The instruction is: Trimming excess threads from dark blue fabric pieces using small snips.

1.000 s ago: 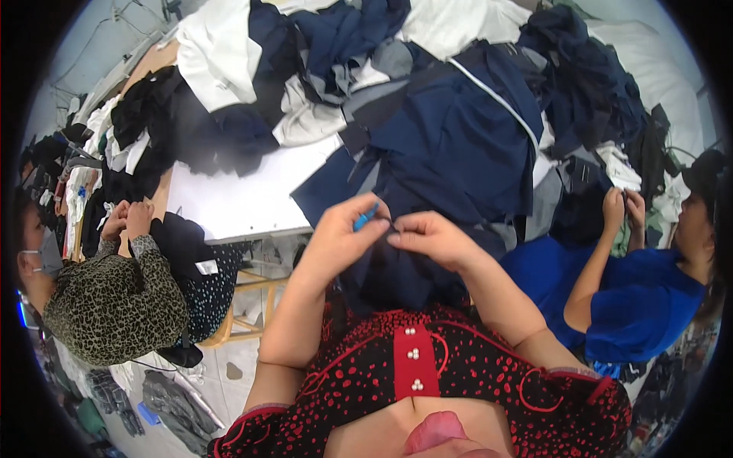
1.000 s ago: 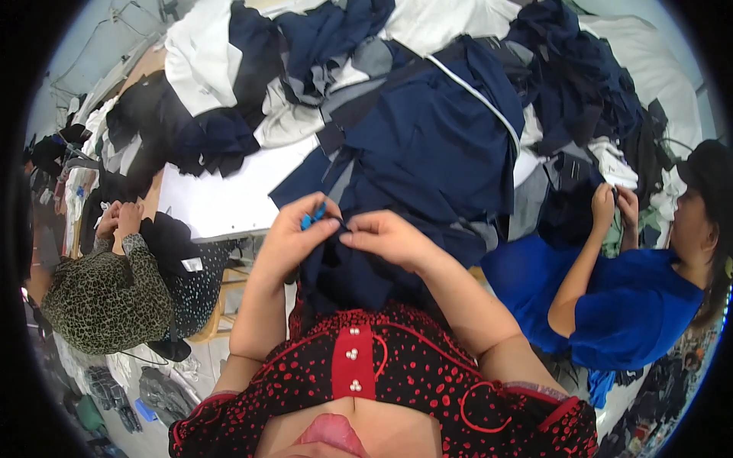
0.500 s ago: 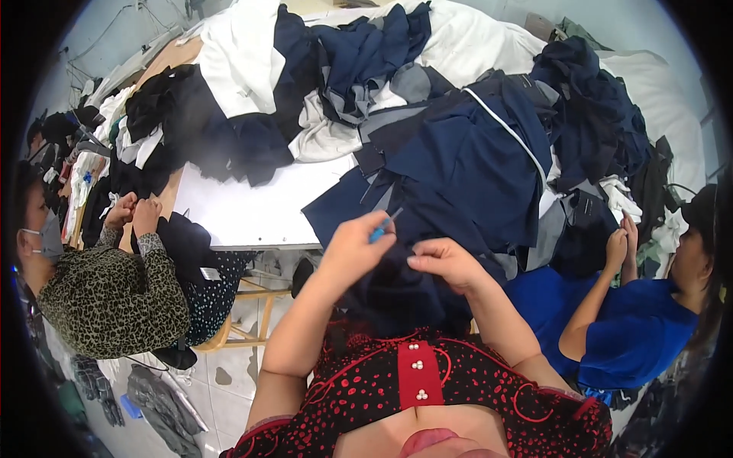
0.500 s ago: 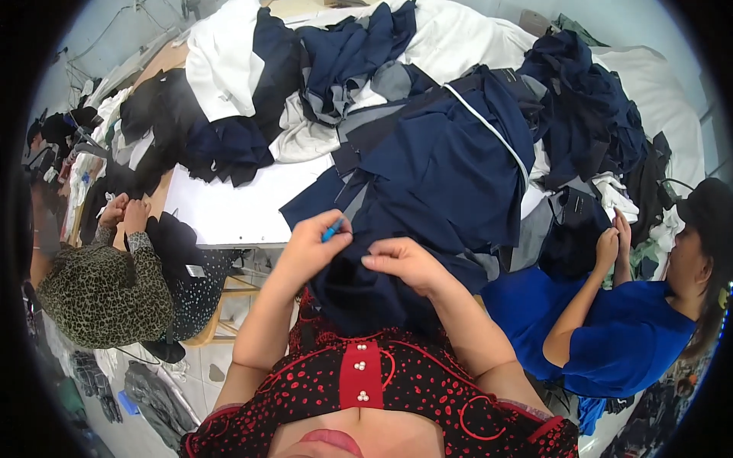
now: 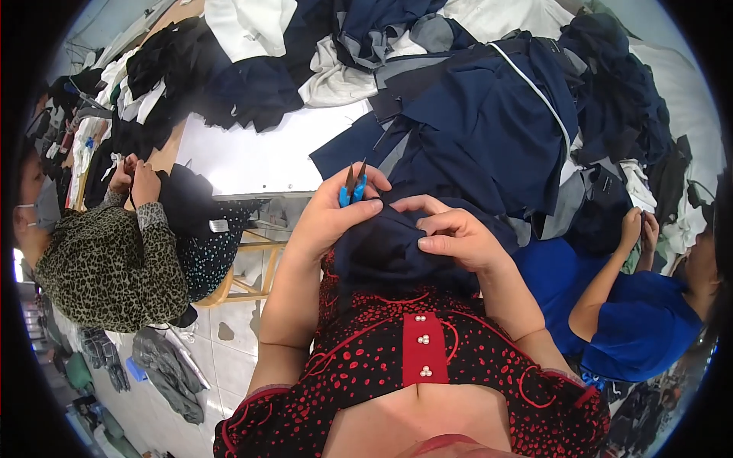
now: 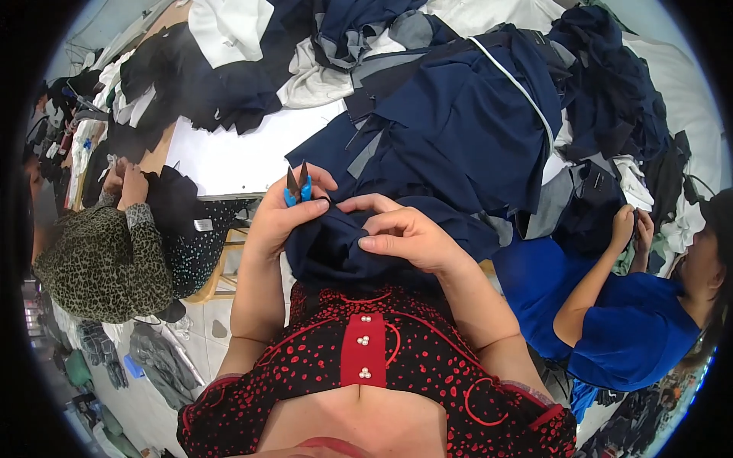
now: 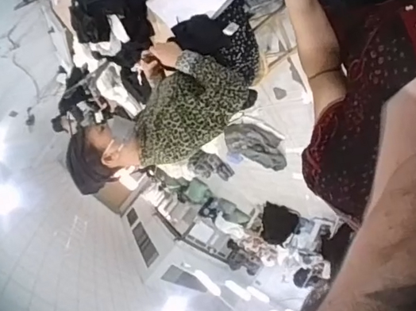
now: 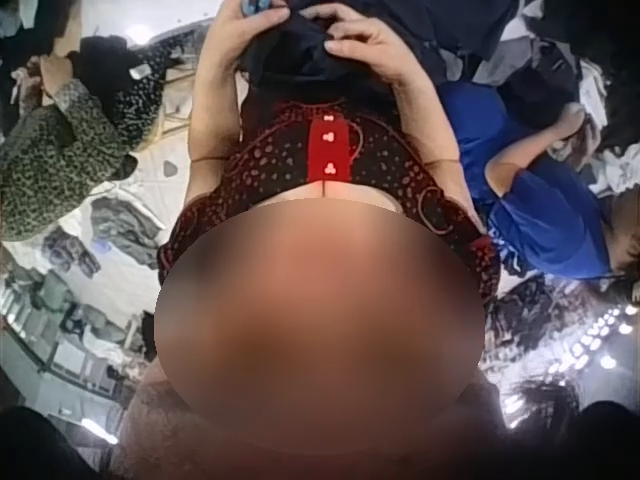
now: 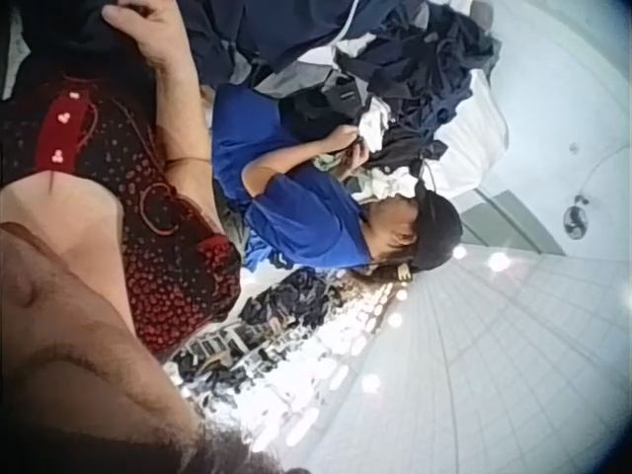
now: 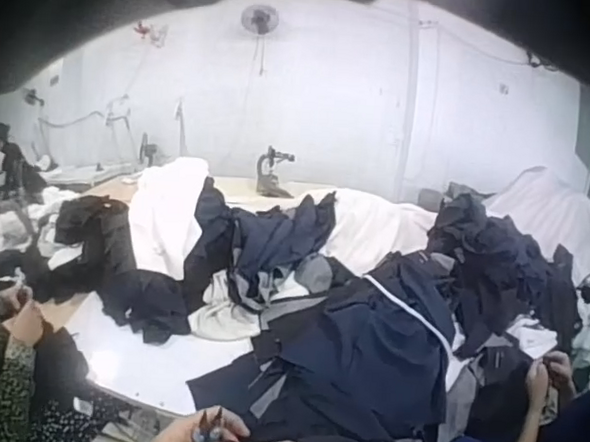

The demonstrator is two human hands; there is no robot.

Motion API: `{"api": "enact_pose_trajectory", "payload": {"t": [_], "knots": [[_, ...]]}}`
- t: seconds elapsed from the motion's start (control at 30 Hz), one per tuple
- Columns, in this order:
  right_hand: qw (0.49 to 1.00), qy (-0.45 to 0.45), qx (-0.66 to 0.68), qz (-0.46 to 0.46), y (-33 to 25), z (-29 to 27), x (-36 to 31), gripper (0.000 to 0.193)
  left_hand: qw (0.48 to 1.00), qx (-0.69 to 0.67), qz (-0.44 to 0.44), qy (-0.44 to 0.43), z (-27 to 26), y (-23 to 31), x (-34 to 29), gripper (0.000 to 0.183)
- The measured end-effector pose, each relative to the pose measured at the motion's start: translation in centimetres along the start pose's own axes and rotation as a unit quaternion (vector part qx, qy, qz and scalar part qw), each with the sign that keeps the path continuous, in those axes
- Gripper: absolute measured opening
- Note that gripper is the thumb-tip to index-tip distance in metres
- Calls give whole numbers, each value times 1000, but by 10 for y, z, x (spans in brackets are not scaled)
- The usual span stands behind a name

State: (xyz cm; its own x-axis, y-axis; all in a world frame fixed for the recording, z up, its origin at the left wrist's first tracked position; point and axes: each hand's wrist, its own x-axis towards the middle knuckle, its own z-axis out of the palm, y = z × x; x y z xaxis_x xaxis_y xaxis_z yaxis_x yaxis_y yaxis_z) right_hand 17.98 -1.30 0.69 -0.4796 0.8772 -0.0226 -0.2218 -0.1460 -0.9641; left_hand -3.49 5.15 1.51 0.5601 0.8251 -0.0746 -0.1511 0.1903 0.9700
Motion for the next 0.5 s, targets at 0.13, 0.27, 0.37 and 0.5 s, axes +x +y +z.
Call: {"api": "enact_pose_trajectory", "payload": {"t": [0.13, 0.27, 0.37, 0.5], "knots": [[999, 30, 21, -26, 1, -3, -7, 13, 997, 83, -1, -6, 1, -9, 9, 27], [979, 97, 173, -47, 5, 1, -10, 11, 955, 285, 39, 71, 6, -13, 12, 32], [969, 211, 105, -81, 2, 8, -5, 9, 908, 369, 124, 157, 1, -3, 2, 36], [954, 238, -74, -168, 11, -4, -2, 8, 941, 298, 132, 87, 28, 34, -30, 39]]}}
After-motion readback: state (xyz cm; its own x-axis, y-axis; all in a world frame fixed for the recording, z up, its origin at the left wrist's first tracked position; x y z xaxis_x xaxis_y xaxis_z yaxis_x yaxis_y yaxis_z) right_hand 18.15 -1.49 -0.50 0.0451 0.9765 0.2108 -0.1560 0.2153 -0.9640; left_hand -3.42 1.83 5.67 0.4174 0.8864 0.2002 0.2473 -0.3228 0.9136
